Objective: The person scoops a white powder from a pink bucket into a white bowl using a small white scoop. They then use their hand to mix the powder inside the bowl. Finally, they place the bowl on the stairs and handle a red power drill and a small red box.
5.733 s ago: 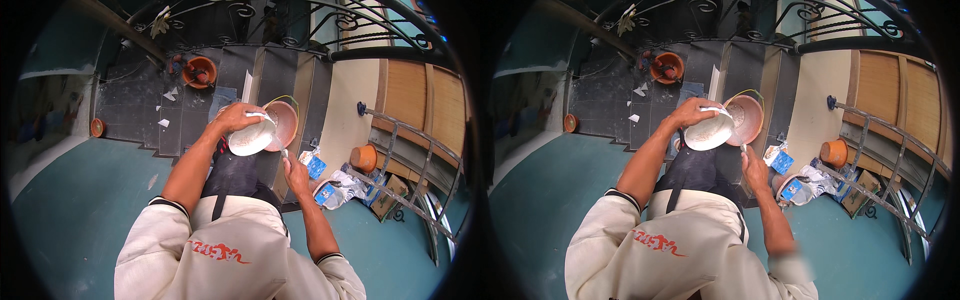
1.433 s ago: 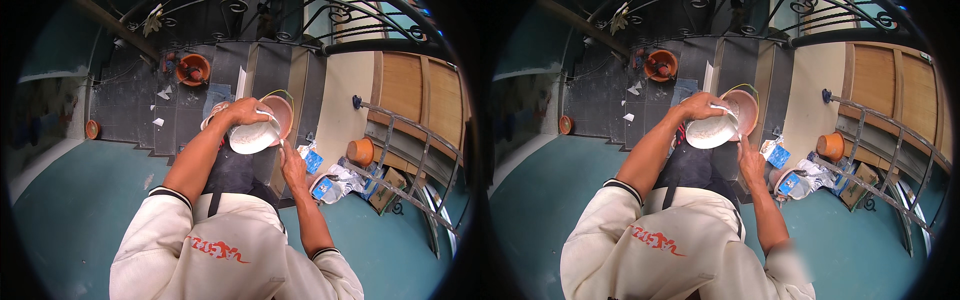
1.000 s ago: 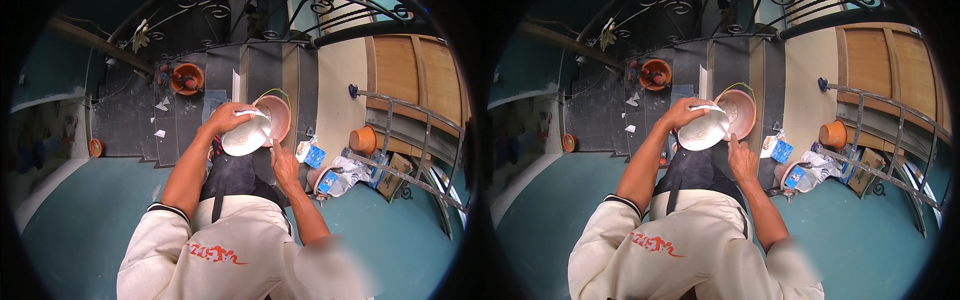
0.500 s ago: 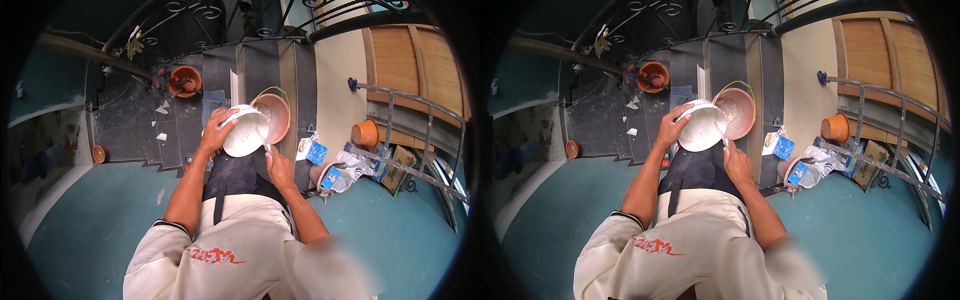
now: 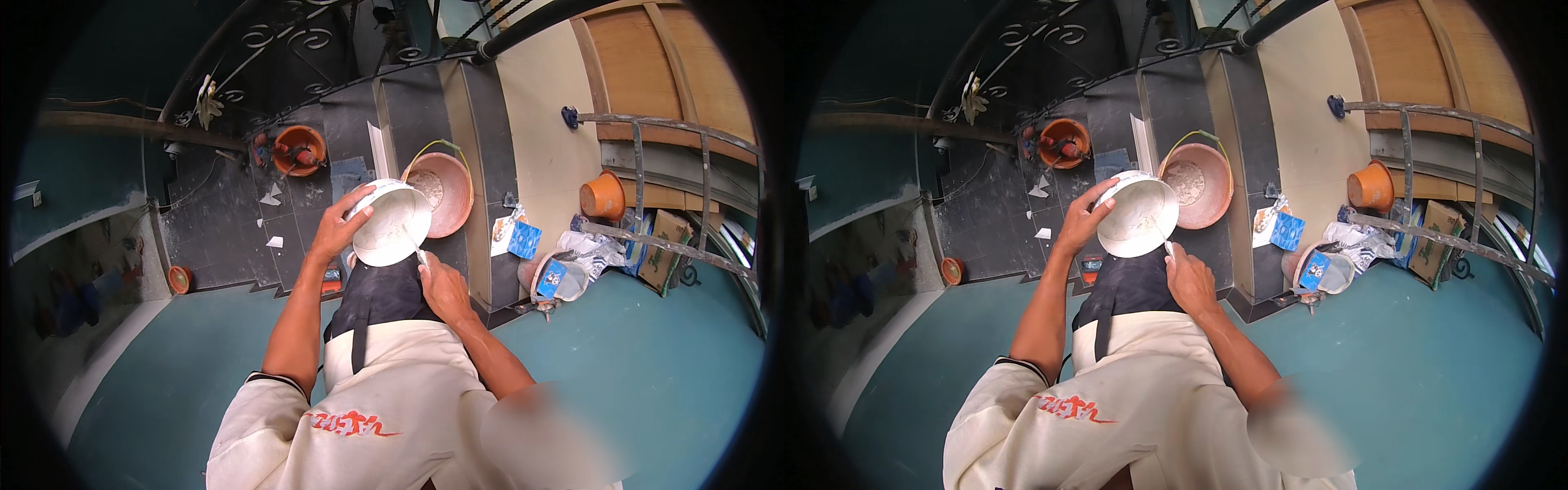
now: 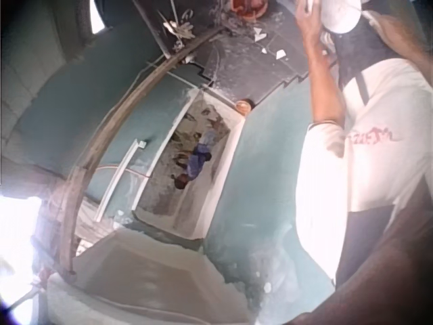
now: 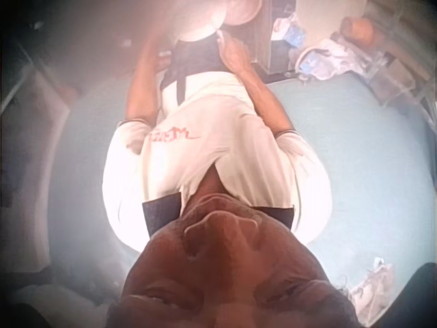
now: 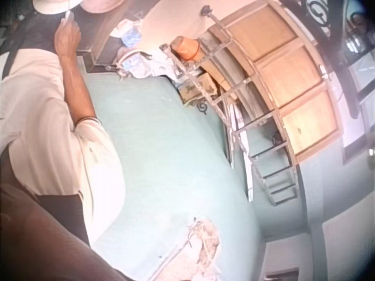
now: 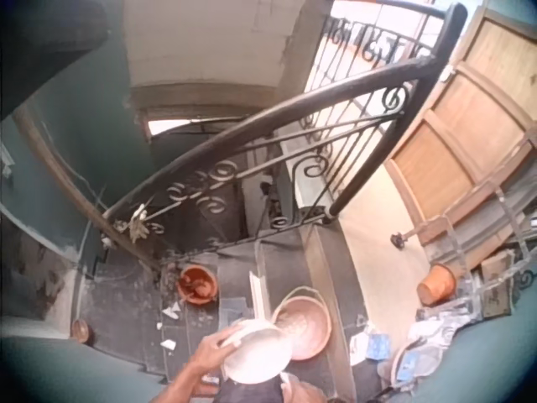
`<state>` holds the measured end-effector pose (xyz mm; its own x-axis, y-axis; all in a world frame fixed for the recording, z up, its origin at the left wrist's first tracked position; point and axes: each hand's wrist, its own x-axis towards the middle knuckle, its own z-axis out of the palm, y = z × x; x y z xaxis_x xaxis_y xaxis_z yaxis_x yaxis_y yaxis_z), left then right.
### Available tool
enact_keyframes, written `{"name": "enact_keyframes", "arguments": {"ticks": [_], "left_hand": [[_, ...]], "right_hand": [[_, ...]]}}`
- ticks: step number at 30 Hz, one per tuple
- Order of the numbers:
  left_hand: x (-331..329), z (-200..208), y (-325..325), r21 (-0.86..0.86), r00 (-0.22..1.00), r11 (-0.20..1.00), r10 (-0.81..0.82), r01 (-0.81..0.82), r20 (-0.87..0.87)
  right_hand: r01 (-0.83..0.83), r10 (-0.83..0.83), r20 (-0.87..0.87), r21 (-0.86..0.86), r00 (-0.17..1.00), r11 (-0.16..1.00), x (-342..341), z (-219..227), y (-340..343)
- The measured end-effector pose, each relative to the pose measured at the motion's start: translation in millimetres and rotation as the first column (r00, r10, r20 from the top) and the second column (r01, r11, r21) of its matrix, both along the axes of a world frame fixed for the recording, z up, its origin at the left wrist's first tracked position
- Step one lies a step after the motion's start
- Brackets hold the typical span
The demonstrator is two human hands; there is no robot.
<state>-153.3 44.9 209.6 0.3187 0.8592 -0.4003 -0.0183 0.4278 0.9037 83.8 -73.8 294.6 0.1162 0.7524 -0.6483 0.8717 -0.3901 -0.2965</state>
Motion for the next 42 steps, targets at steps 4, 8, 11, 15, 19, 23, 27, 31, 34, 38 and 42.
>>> {"name": "enact_keyframes", "arguments": {"ticks": [4, 8, 11, 15, 19, 23, 27, 31, 34, 38, 42], "left_hand": [[-3, 12, 4, -0.088, 0.998, 0.994, -0.068, 0.068, -0.004], [-8, 25, 8, -0.119, 0.980, 0.973, -0.201, 0.199, -0.006], [-9, 32, 2, -0.115, 0.980, 0.973, -0.196, 0.200, 0.039], [-4, 35, -4, -0.184, 0.988, 0.974, -0.113, 0.131, 0.104], [-1, 29, -6, -0.175, 0.984, 0.978, -0.085, 0.112, 0.156], [-2, 18, -13, -0.220, 0.993, 0.971, -0.069, 0.089, 0.097], [-4, 8, -22, -0.183, 0.987, 0.980, -0.046, 0.075, 0.154], [-1, 7, -26, -0.164, 0.985, 0.986, -0.015, 0.044, 0.170], [-1, 12, -25, -0.151, 0.994, 0.988, -0.018, 0.034, 0.107], [-9, 19, -17, -0.134, 0.999, 0.990, -0.033, 0.035, 0.020], [-10, 19, -3, -0.091, 0.989, 0.991, -0.111, 0.102, -0.095]], "right_hand": [[0.095, -0.038, -0.156, 0.377, 0.987, 0.922, 23, -8, 7], [0.076, -0.094, 0.077, 0.201, 0.993, 0.977, 25, -12, 2], [0.273, -0.277, -0.177, -0.047, 0.944, 0.961, 5, -4, -23], [0.235, -0.250, -0.200, -0.098, 0.947, 0.967, 16, 7, -20], [0.088, -0.106, 0.041, 0.312, 0.993, 0.946, 27, 7, -4], [0.148, -0.146, -0.032, 0.067, 0.989, 0.987, 10, 6, -16], [0.015, -0.006, -0.137, 0.067, 0.991, 0.998, 14, 7, -17], [0.021, -0.033, 0.033, 0.319, 0.999, 0.947, 28, 5, -10], [0.015, -0.018, -0.069, -0.048, 0.997, 0.999, 24, 6, -13], [0.029, -0.016, -0.137, 0.096, 0.990, 0.995, 24, 13, -14], [-0.023, 0.027, -0.010, 0.250, 1.000, 0.968, 39, 16, -2]]}}
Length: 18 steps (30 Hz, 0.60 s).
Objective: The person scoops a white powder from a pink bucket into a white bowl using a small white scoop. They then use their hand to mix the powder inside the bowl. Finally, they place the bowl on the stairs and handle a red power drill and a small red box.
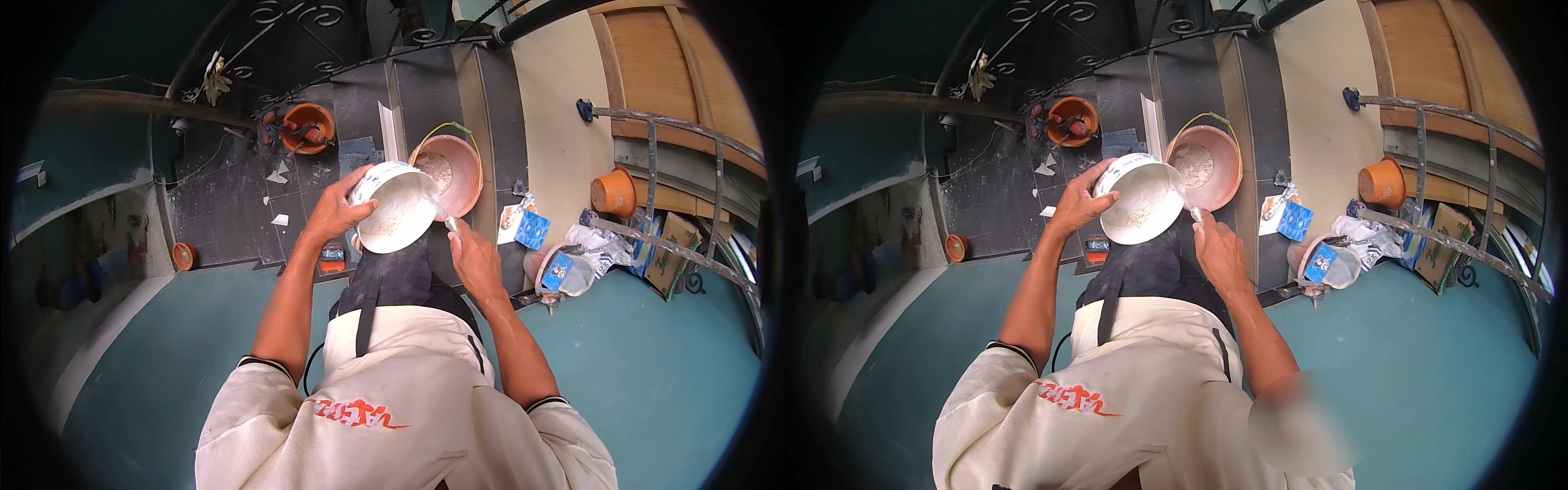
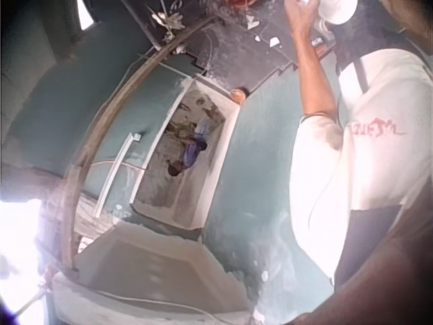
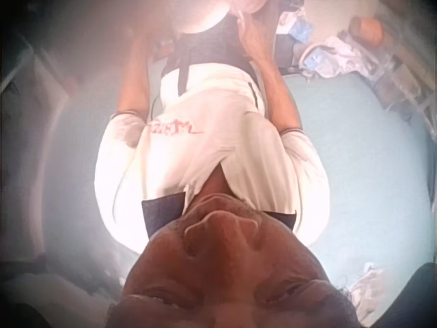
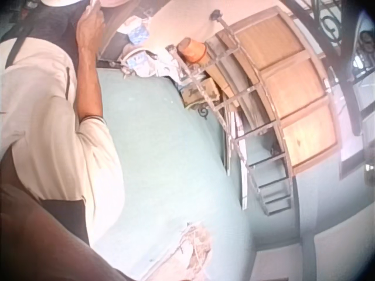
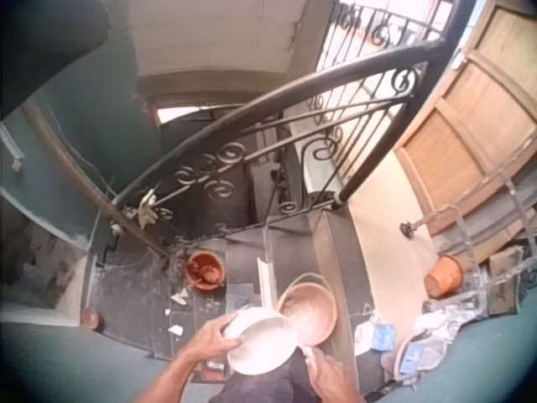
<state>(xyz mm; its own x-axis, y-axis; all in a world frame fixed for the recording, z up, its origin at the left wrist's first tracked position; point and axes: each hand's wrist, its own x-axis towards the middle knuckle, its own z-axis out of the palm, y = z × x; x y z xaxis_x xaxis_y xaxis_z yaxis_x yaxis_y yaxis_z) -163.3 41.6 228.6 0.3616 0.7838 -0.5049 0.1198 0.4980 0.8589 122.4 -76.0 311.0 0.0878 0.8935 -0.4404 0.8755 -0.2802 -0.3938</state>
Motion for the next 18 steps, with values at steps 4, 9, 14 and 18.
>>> {"name": "enact_keyframes", "arguments": {"ticks": [4, 9, 14, 18], "left_hand": [[8, -2, -2, 0.135, 0.993, 0.990, -0.037, 0.053, -0.115], [8, -6, -11, 0.083, 0.998, 0.996, 0.021, -0.017, -0.054], [6, -12, -12, 0.133, 0.994, 0.991, 0.011, 0.004, -0.109], [6, -10, -14, 0.086, 0.992, 0.996, 0.004, 0.007, -0.128]], "right_hand": [[-0.038, 0.011, -0.105, -0.262, 0.994, 0.964, -4, -1, -7], [0.083, -0.088, -0.067, -0.071, 0.994, 0.994, -13, 2, -15], [0.040, -0.066, -0.113, -0.213, 0.991, 0.976, -2, 5, -9], [0.084, -0.098, -0.083, -0.160, 0.992, 0.984, -11, -6, -25]]}}
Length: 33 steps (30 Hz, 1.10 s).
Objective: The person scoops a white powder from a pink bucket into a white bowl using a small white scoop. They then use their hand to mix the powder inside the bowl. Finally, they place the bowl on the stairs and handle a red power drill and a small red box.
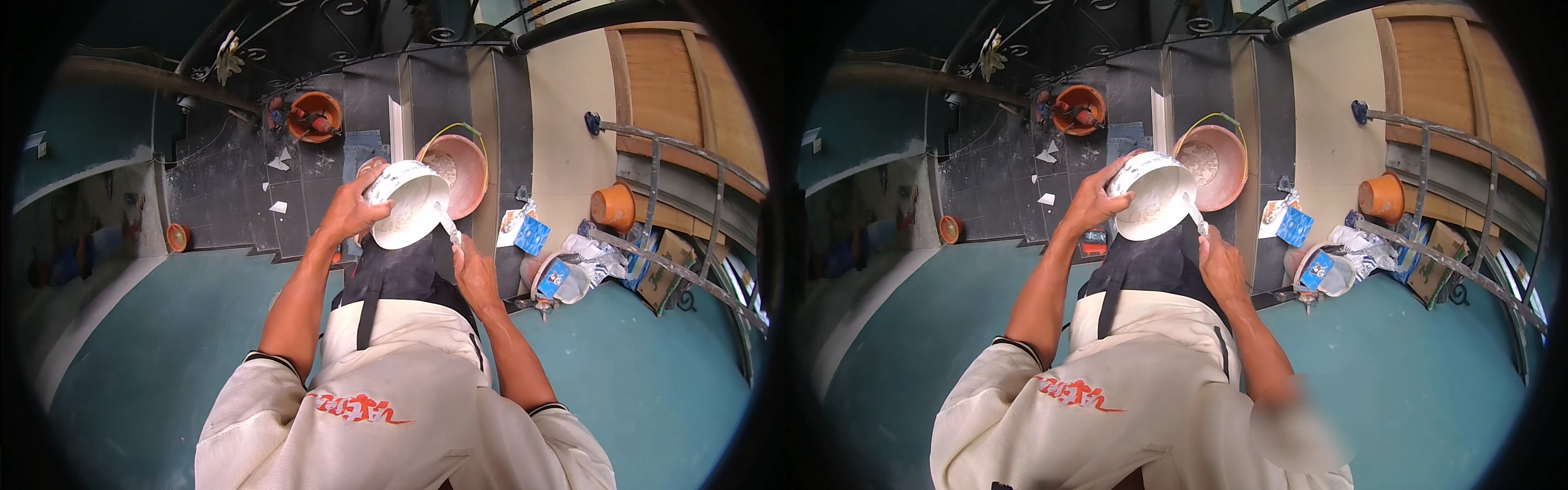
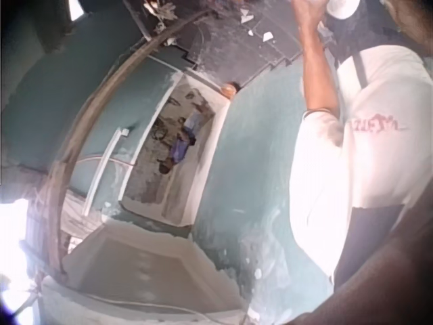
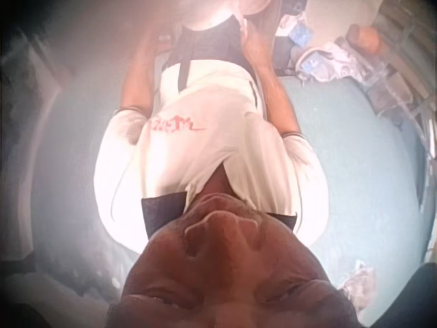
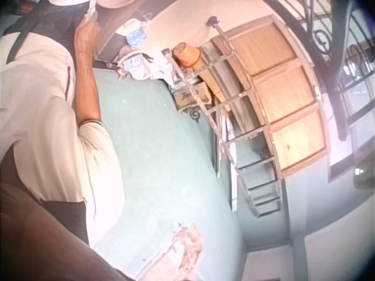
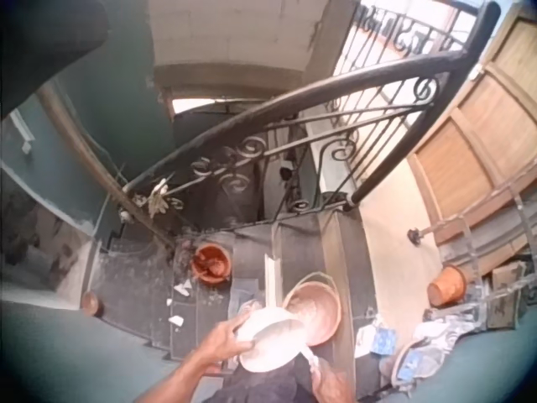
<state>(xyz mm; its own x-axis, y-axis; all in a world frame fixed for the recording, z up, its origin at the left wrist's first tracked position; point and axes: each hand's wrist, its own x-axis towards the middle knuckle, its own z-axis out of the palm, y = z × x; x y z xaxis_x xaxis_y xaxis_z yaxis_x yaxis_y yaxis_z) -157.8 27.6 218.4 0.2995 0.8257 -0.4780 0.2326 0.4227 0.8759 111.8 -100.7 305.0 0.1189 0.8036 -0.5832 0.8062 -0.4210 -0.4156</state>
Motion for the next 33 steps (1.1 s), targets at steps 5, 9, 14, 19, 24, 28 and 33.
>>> {"name": "enact_keyframes", "arguments": {"ticks": [5, 9, 14, 19, 24, 28, 33], "left_hand": [[-1, 6, 0, 0.010, 1.000, 1.000, -0.018, 0.018, -0.002], [3, 1, 5, 0.026, 0.998, 0.999, -0.025, 0.024, 0.059], [-1, -2, 4, 0.069, 0.998, 0.997, -0.033, 0.029, 0.055], [1, -1, 6, 0.020, 0.998, 0.999, -0.027, 0.026, 0.049], [-3, 10, 12, -0.016, 0.998, 0.999, -0.034, 0.035, 0.054], [-19, 40, 19, -0.361, 0.993, 0.932, 0.034, 0.008, 0.111], [25, 52, 40, -0.369, 0.992, 0.929, 0.080, -0.037, 0.102]], "right_hand": [[0.147, -0.238, -0.150, -0.454, 0.959, 0.879, 9, -4, 7], [-0.125, 0.101, 0.179, 0.126, 0.979, 0.984, 25, 1, 25], [-0.019, 0.004, -0.072, -0.203, 0.997, 0.979, 15, -3, 10], [0.050, -0.051, -0.009, -0.078, 0.999, 0.996, 25, -6, 22], [-0.008, -0.002, -0.088, -0.116, 0.996, 0.993, 13, -7, 19], [0.087, -0.090, -0.098, -0.036, 0.991, 0.996, 4, -6, 0], [0.337, -0.300, -0.199, 0.186, 0.933, 0.923, 28, -6, -3]]}}
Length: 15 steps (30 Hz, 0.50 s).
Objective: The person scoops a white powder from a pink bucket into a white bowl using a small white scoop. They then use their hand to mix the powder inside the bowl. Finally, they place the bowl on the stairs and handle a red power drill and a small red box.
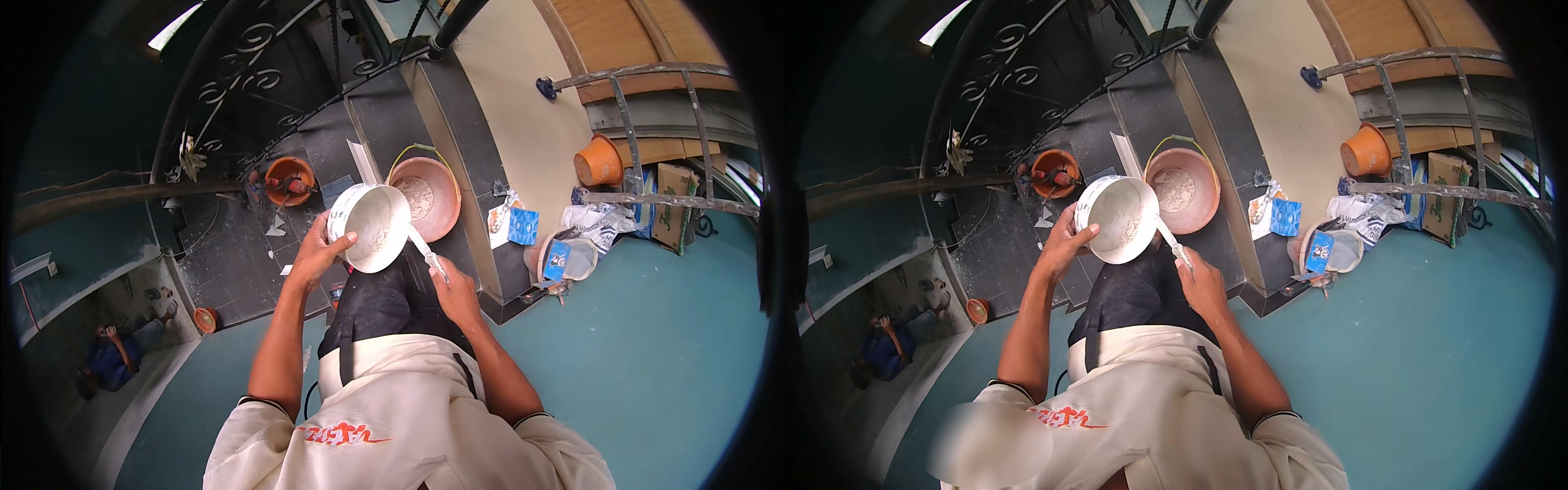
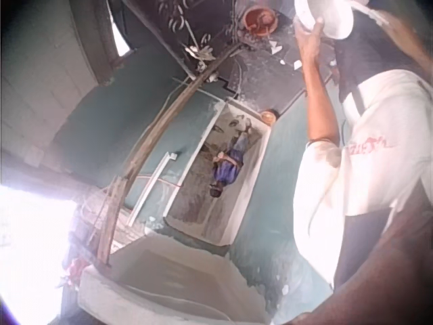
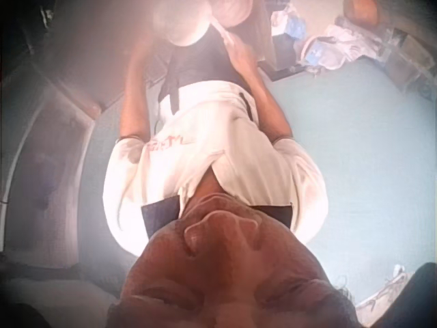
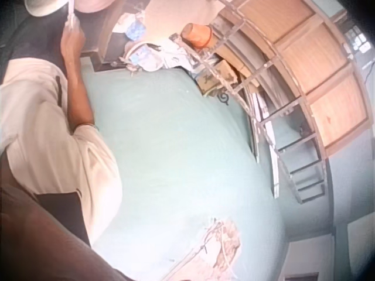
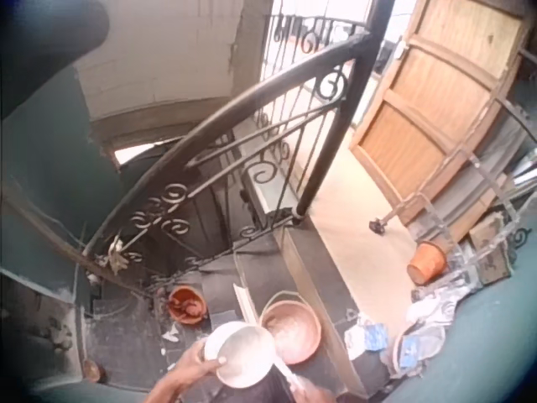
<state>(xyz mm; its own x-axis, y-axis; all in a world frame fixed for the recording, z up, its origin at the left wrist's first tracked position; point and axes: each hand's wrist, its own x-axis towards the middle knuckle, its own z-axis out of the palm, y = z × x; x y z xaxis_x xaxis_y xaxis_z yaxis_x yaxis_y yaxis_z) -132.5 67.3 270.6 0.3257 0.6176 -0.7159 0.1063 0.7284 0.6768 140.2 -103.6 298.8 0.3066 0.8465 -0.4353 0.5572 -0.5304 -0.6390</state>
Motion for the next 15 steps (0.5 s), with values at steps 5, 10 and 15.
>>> {"name": "enact_keyframes", "arguments": {"ticks": [5, 10, 15], "left_hand": [[101, -68, 5, 0.432, 0.971, 0.869, -0.225, 0.240, -0.086], [169, -188, -27, 0.729, 0.771, 0.284, -0.386, 0.622, -0.507], [200, -281, -33, 0.704, 0.686, 0.142, -0.422, 0.696, -0.593]], "right_hand": [[0.321, -0.320, -0.025, 0.037, 0.947, 0.946, 9, -77, -33], [0.587, -0.590, -0.081, -0.053, 0.804, 0.808, 29, -212, -29], [0.784, -0.837, -0.293, -0.307, 0.461, 0.540, 26, -282, -30]]}}
